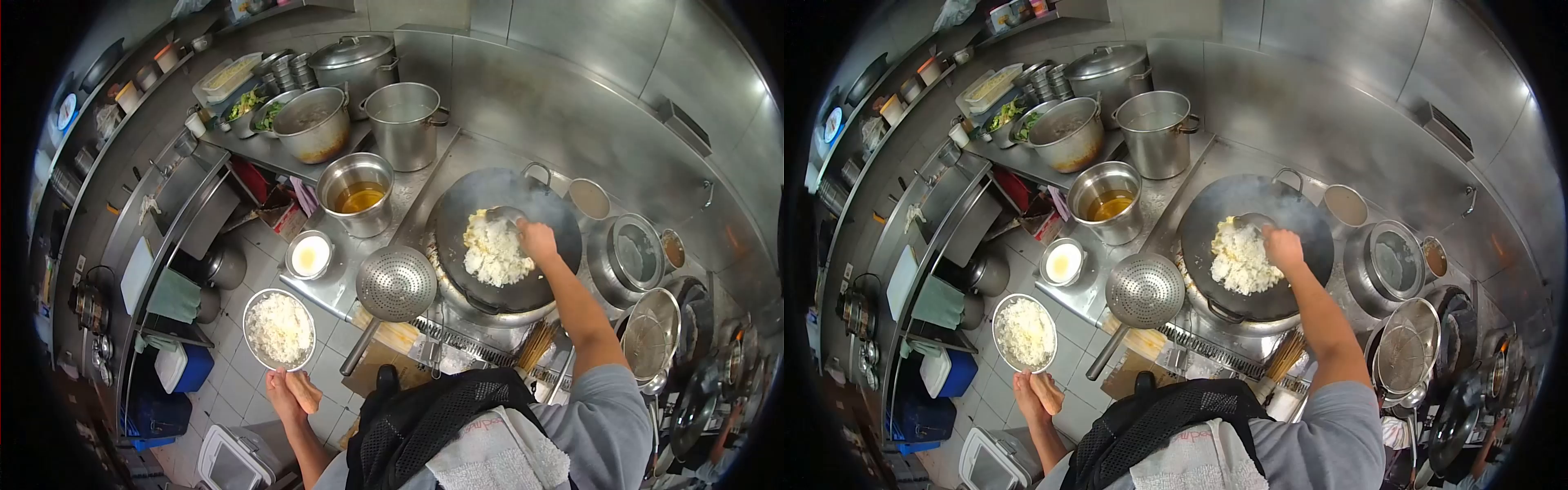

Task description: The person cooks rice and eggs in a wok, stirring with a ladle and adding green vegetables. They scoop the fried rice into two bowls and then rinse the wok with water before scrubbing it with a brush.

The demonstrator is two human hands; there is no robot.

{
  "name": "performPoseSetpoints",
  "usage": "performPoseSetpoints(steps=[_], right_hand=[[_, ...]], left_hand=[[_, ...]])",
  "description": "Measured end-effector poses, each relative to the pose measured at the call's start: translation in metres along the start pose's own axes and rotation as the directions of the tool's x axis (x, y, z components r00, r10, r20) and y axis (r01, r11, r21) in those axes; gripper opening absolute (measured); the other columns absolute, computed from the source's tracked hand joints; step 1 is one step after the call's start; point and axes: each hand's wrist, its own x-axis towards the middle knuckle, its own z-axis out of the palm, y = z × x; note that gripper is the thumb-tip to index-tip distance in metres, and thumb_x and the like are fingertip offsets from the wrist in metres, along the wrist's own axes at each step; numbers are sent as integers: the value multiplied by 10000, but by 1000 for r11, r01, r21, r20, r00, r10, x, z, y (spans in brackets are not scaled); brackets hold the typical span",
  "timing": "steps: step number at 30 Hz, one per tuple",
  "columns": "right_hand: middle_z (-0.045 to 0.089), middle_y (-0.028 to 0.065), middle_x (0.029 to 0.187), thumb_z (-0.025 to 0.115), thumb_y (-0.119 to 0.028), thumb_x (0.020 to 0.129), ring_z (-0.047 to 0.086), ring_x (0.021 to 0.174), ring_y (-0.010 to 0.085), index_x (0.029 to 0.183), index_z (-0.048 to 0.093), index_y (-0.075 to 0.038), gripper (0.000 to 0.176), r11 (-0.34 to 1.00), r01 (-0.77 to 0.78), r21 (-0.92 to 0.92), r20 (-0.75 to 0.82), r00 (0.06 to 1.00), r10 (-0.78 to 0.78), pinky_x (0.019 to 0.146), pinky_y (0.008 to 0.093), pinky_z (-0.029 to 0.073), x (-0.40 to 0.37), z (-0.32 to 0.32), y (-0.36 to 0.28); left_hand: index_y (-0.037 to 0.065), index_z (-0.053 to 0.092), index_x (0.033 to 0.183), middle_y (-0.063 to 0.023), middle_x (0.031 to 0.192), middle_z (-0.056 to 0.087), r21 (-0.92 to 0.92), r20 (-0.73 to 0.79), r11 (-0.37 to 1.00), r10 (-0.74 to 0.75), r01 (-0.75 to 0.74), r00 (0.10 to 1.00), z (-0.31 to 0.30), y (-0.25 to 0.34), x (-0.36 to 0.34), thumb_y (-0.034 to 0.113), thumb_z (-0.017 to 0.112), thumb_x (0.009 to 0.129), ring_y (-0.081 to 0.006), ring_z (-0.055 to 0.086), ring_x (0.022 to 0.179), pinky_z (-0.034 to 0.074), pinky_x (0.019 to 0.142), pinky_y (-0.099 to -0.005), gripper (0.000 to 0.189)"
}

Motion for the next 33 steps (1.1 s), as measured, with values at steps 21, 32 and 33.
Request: performPoseSetpoints(steps=[21, 32, 33], right_hand=[[624, 72, 814, 594, -121, 832, 671, 788, 255, 849, 568, -115, 31, 977, 55, -204, -405, 904, -135, 623, 378, 539, -97, -107, 28], [598, 115, 608, 627, -82, 854, 678, 594, 231, 783, 530, -2, 144, 559, -390, 732, -245, 614, 750, 512, 343, 521, -206, -59, 37], [598, 115, 608, 627, -82, 854, 678, 594, 231, 783, 530, -2, 144, 552, -400, 732, -248, 598, 762, 512, 343, 521, -225, -63, 30]], left_hand=[[29, 487, 969, -163, 790, 639, 152, 400, 975, -211, 163, 892, 97, -29, 95, 174, 584, 955, -270, 650, 608, 559, 539, -373, 175], [4, 594, 784, -50, 848, 635, 368, 777, 861, -78, -350, 624, 249, -35, 125, 132, 718, 869, -114, 572, 815, 488, 727, -279, 197], [-12, 614, 800, -132, 1029, 661, 248, 855, 836, 49, -489, 516, 274, -52, 139, 102, 728, 841, -185, 620, 902, 498, 820, -319, 166]])
